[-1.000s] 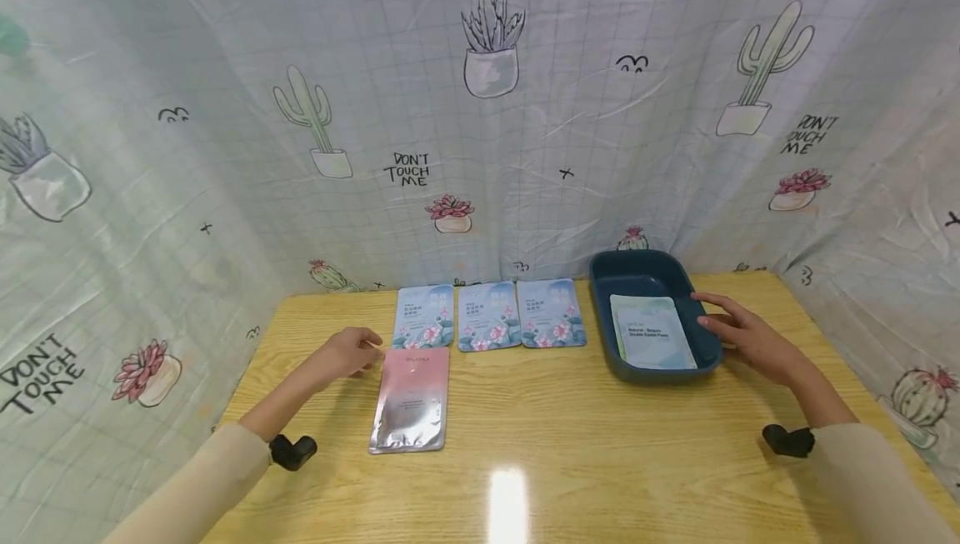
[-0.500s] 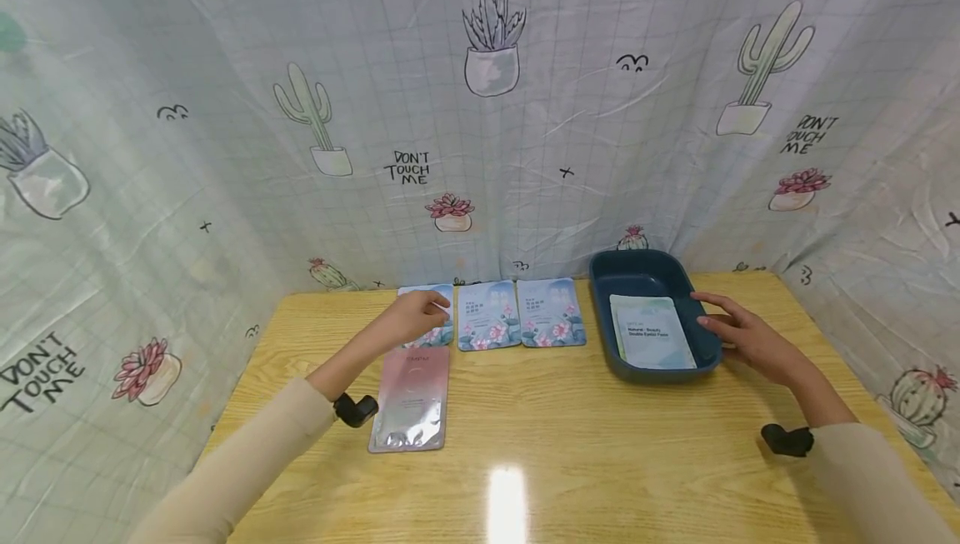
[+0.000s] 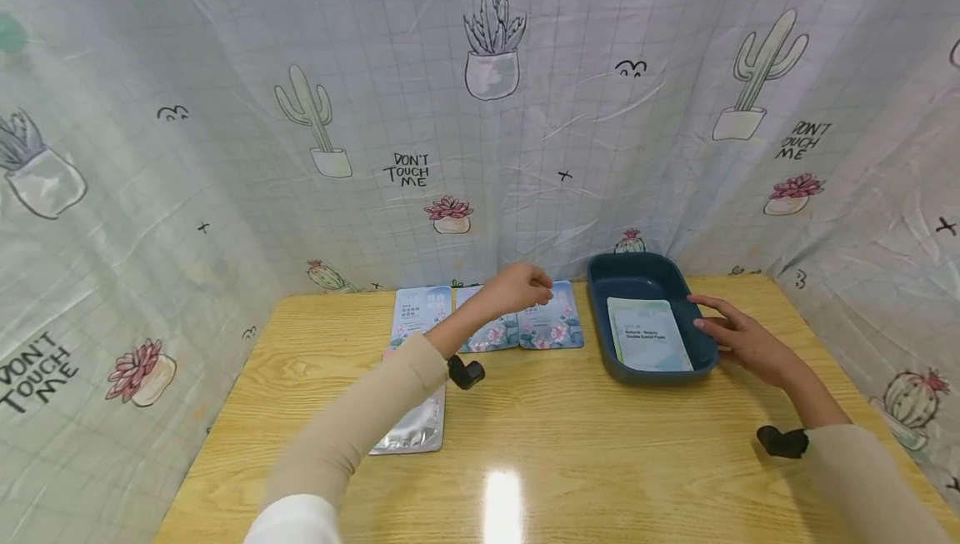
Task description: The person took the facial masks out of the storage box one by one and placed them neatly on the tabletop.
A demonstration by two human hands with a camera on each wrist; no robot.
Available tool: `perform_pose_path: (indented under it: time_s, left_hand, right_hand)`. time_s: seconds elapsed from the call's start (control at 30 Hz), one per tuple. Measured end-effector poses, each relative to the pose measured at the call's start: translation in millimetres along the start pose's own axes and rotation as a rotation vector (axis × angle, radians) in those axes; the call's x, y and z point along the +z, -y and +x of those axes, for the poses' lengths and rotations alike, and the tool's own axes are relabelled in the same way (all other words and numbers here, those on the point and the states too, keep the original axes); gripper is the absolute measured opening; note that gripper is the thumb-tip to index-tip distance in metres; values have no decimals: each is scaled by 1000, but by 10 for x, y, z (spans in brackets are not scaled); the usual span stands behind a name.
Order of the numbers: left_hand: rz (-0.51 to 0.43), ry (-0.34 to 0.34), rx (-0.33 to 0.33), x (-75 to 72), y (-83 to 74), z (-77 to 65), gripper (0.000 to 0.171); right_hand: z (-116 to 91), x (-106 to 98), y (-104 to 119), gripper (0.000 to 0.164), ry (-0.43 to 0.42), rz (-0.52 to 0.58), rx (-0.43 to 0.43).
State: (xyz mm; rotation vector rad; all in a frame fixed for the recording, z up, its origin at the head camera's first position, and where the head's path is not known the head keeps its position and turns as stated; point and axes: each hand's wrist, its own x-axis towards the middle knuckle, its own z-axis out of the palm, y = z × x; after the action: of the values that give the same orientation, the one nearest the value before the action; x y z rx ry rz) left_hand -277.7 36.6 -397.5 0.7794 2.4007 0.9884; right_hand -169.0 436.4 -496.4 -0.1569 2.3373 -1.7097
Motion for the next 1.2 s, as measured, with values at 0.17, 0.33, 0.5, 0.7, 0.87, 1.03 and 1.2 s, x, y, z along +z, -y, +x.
perform_pose_path:
  time_s: [0.17, 0.33, 0.5, 0.7, 0.87, 1.03, 1.2]
  left_hand:
    - [-29, 9, 52, 135, -210, 321, 32]
    - [-109, 24, 54, 263, -422, 537, 30]
    - [-217, 40, 57, 327, -585, 694, 30]
    - [-213, 9, 29, 465, -751, 942, 25]
    - [18, -7, -11, 674, -810, 1161, 20]
    - [79, 28, -96, 842, -755, 1293, 20]
    - [115, 38, -163, 930, -712, 1374, 33]
  right_hand:
    - [-11, -5, -17, 59, -1, 1, 2]
    - [-27, -22, -36, 61, -9, -31, 19]
    - [-37, -44, -9, 60, -11, -36, 16]
    - [-52, -65, 1, 60, 0, -26, 0]
    - [-50, -81, -47, 60, -14, -12, 15]
    - [-29, -59, -89, 59, -7, 14, 23]
    - [0, -43, -77, 59, -8, 23, 7]
